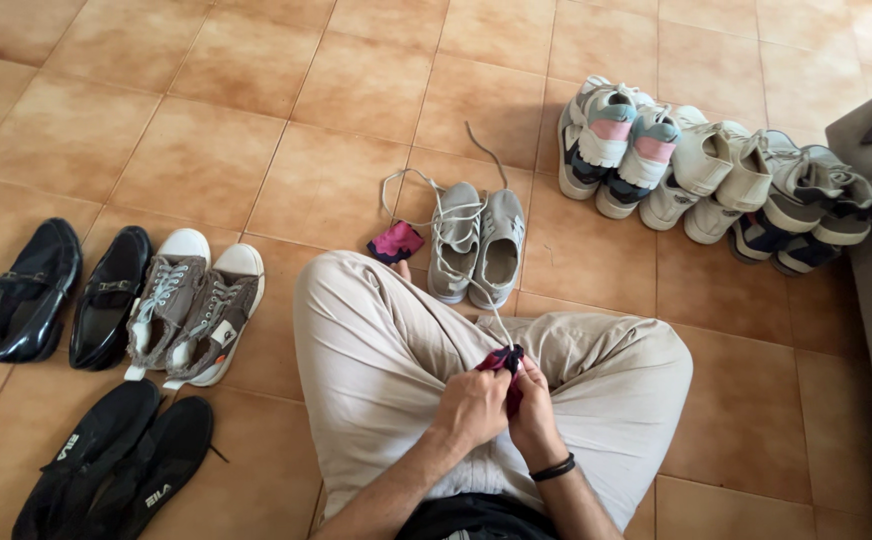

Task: The person sits on the floor and wipes a pair of grey sneakers with a cloth. They clean the exterior and interior of both shoes, then place them on the floor. The person then picks up the laces and wipes them with the cloth.

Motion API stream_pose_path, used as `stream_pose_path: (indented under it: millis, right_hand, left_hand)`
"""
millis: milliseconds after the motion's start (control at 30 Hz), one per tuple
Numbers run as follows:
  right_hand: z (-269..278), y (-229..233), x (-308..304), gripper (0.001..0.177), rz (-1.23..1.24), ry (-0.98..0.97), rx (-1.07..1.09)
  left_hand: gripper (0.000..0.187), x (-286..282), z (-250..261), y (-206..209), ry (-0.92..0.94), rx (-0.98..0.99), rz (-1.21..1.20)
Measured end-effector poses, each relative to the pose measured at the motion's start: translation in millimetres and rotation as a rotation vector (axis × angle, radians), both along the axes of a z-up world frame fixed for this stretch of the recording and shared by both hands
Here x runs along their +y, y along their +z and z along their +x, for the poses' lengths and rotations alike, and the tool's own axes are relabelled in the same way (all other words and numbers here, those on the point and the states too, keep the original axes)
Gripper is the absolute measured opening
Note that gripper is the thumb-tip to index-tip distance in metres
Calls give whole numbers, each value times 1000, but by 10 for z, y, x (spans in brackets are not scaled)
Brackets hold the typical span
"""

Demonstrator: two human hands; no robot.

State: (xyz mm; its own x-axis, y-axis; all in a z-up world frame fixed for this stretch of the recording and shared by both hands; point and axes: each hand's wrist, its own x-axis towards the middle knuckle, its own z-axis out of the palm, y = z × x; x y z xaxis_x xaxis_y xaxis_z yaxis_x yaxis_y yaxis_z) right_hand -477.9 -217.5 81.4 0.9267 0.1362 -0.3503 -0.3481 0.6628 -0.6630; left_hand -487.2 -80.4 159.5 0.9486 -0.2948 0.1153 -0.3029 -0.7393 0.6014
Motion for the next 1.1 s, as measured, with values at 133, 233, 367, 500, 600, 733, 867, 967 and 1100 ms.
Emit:
stream_pose_path:
  millis: [133,233,367,500,600,733,867,967,1100]
  right_hand:
    - [5,-91,-103,23,69,-15,155]
    - [29,-118,-155,21,110,-51,214]
    - [112,-81,-217,23,75,-24,224]
    - [243,-1,-306,24,106,-34,177]
    - [406,44,-422,24,95,-33,65]
    - [653,10,-599,23,60,-125,74]
    - [835,-47,-847,27,43,-248,106]
    - [948,-36,-976,23,60,-291,135]
    - [964,122,-1004,23,73,-319,76]
  left_hand:
    - [9,-15,-48,9,-56,-49,-33]
    - [9,13,-90,20,-96,-64,-41]
    - [8,83,-124,58,-165,-85,-22]
    - [9,216,-172,125,-238,-33,-14]
    - [9,343,-294,213,-308,-141,-173]
    - [15,546,-466,367,-381,-141,-273]
    - [12,801,-663,468,-464,-67,-302]
    - [12,997,-797,471,-478,6,-271]
    - [7,1301,-872,422,-431,1,-255]
